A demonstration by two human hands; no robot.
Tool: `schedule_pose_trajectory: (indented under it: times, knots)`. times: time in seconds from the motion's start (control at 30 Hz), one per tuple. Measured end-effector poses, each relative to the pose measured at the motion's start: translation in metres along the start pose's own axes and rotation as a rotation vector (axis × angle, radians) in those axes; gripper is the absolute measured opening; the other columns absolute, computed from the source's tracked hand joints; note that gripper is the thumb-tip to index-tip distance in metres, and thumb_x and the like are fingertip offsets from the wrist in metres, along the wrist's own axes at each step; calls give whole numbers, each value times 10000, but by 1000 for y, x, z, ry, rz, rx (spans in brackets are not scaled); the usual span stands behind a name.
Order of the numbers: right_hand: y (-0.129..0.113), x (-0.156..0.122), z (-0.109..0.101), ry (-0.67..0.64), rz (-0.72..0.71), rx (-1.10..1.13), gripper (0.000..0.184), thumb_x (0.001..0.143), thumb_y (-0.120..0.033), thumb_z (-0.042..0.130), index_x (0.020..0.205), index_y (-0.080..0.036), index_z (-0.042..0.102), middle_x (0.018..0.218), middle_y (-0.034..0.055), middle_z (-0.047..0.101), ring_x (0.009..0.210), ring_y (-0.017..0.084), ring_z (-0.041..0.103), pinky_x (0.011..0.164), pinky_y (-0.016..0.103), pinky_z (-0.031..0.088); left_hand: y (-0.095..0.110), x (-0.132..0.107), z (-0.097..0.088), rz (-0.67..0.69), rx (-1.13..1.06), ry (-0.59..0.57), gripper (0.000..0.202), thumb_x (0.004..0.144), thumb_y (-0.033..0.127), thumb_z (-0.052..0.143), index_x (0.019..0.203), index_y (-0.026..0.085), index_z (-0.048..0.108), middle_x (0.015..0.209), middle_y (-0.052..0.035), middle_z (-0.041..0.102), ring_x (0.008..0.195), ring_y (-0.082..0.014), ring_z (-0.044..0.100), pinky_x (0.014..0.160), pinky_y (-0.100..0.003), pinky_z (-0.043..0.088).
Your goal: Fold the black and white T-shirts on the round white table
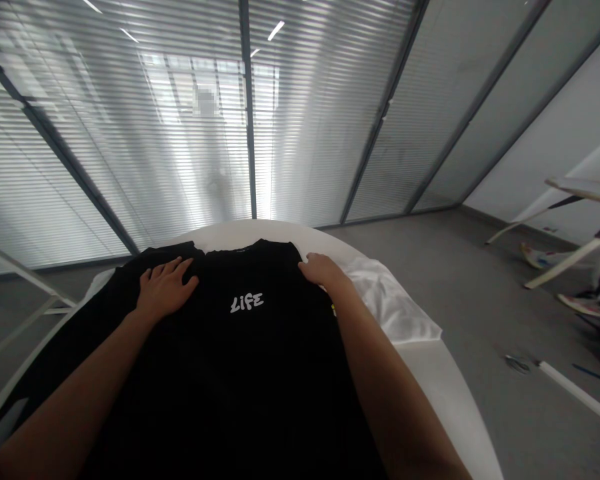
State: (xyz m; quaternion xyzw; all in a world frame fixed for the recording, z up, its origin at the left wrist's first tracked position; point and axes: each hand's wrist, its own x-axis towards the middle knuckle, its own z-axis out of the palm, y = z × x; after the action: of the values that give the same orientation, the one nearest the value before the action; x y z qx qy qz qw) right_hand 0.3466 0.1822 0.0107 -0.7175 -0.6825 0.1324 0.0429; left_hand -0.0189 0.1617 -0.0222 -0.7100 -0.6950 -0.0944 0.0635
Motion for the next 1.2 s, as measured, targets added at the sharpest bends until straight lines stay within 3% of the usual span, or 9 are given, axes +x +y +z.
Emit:
schedule_pose_trajectory:
  times: [0.13, 0.23, 0.47, 0.6, 0.67, 0.77, 0.97, 1.07, 1.2]
  knots:
    - [11, -8, -10, -221, 178, 120, 475, 868, -435, 546, 1188, -92, 622, 1034, 216, 686, 892, 303, 681, 726, 392, 539, -1, 1, 1, 2, -2, 2, 603, 885, 538, 352, 1420, 280, 458, 1493, -82, 426, 1331, -344, 383, 1097, -559, 205]
    - [19, -13, -12, -366, 214, 172, 584, 784, -447, 661, 1270, -136, 569, 992, 181, 687, 729, 266, 678, 578, 369, 545, -2, 2, 2, 2, -2, 2, 603, 884, 538, 353, 1417, 279, 461, 1493, -82, 426, 1330, -344, 382, 1096, -561, 205]
    - [34, -21, -16, -451, 130, 221, 840, 568, -232, 814, 1355, -257, 519, 965, 88, 686, 658, 200, 643, 496, 285, 524, -2, 1, 2, 9, 9, 13, 608, 887, 542, 337, 1420, 275, 457, 1490, -83, 431, 1328, -348, 383, 1096, -561, 206]
    - [35, -29, -28, -522, 92, 322, 676, 577, -180, 787, 1232, -211, 619, 935, 79, 703, 704, 217, 667, 552, 296, 548, -3, 2, 3, 16, 3, 6, 613, 887, 545, 329, 1420, 271, 457, 1488, -91, 431, 1331, -348, 382, 1093, -569, 207]
    - [33, -33, -32, -518, -4, 402, 581, 580, -186, 789, 1148, -195, 666, 909, 64, 715, 756, 221, 678, 625, 290, 559, -4, 2, 4, 15, -1, 7, 614, 887, 544, 328, 1421, 270, 455, 1489, -91, 431, 1336, -345, 378, 1094, -567, 205]
    - [28, -33, -30, -470, -108, 509, 591, 679, -309, 762, 1239, -189, 619, 965, 66, 721, 843, 220, 682, 737, 288, 556, -4, 2, 6, 15, -1, 18, 609, 887, 545, 332, 1422, 280, 452, 1491, -81, 429, 1337, -342, 377, 1097, -558, 204]
    - [16, -14, -3, -328, -142, 657, 665, 919, -428, 520, 1505, -231, 274, 1163, 86, 682, 935, 206, 672, 838, 334, 532, -3, 2, 4, 6, -1, 4, 607, 887, 539, 342, 1426, 281, 448, 1492, -82, 427, 1335, -340, 380, 1097, -555, 205]
    - [10, -3, 11, -164, -136, 683, 521, 919, -376, 527, 1405, -200, 466, 1218, 88, 661, 1049, 210, 634, 935, 337, 487, -2, 2, 2, 10, 3, 9, 602, 887, 534, 344, 1422, 279, 454, 1488, -85, 433, 1327, -348, 388, 1091, -559, 213]
    - [4, 3, 20, -174, -109, 893, 415, 871, -303, 560, 1263, -179, 615, 1114, 60, 710, 990, 200, 656, 928, 331, 493, 0, 1, 1, -5, 11, -2, 605, 885, 532, 355, 1428, 282, 448, 1496, -80, 424, 1325, -347, 390, 1095, -555, 206]
